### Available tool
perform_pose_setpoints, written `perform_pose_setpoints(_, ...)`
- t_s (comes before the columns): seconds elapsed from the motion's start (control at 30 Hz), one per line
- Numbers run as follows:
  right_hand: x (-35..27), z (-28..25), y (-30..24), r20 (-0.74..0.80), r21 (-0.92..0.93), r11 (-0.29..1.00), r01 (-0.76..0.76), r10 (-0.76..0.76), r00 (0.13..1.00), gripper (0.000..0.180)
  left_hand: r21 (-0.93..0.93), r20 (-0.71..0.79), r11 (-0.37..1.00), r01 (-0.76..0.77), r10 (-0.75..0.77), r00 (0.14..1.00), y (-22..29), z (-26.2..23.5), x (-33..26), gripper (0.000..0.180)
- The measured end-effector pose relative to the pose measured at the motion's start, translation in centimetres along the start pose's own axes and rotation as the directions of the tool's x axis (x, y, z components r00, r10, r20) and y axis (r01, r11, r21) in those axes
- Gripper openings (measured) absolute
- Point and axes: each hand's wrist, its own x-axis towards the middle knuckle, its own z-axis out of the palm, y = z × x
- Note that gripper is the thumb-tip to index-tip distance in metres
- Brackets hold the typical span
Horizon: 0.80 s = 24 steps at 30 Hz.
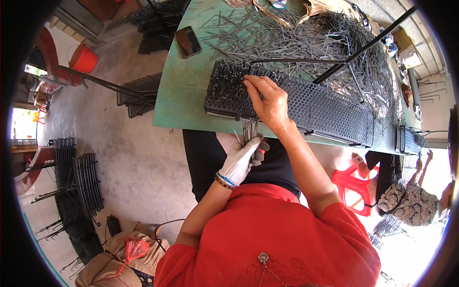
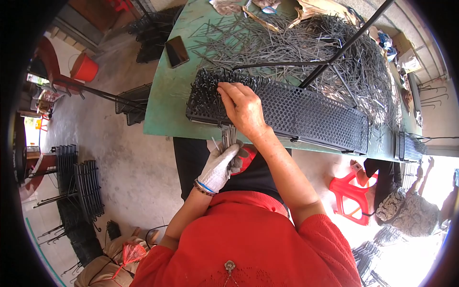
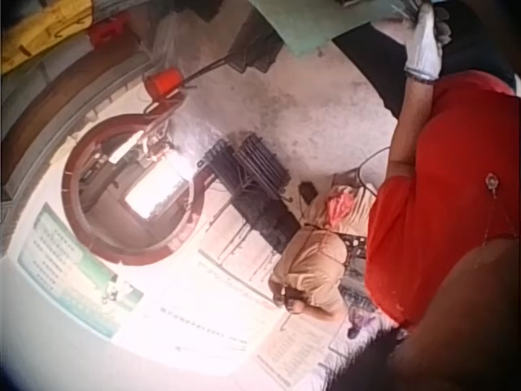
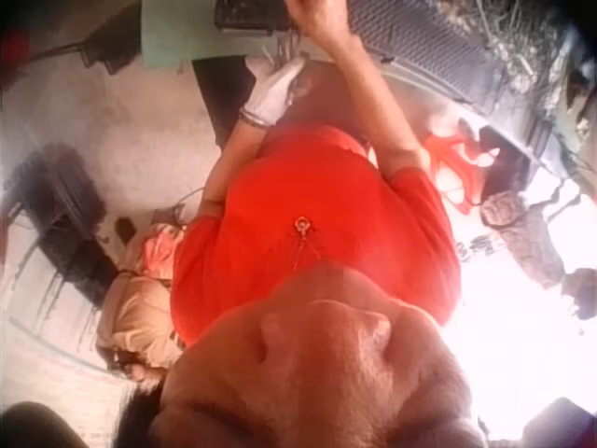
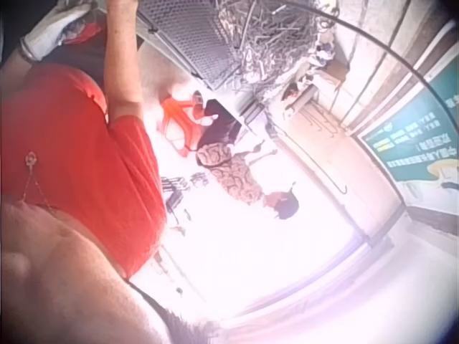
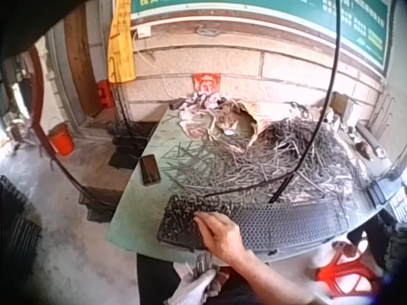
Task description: Inserting thin metal strips or pins into a black mesh grid at a workshop table.
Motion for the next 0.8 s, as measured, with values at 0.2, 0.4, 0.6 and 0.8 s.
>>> perform_pose_setpoints(0.2,-0.1,0.0,-0.4,-0.028,-0.152,0.986,0.073,-0.078,0.997,0.016,-0.017,-0.016,1.000,-0.017,0.017,1.000,0.0,-0.1,0.1,0.020)
perform_pose_setpoints(0.4,-0.1,0.0,-0.5,0.008,-0.144,0.988,0.061,-0.061,0.998,0.014,-0.011,-0.030,1.000,-0.024,0.023,0.999,-0.1,0.0,0.3,0.021)
perform_pose_setpoints(0.6,-0.8,0.2,0.1,0.085,-0.192,0.975,0.109,-0.094,0.992,0.017,-0.017,-0.018,1.000,-0.021,0.021,1.000,0.0,-0.2,0.4,0.022)
perform_pose_setpoints(0.8,-1.0,-0.5,0.3,0.194,-0.266,0.954,0.141,-0.091,0.977,0.019,0.001,-0.001,1.000,-0.001,0.001,1.000,0.3,-0.5,0.3,0.018)
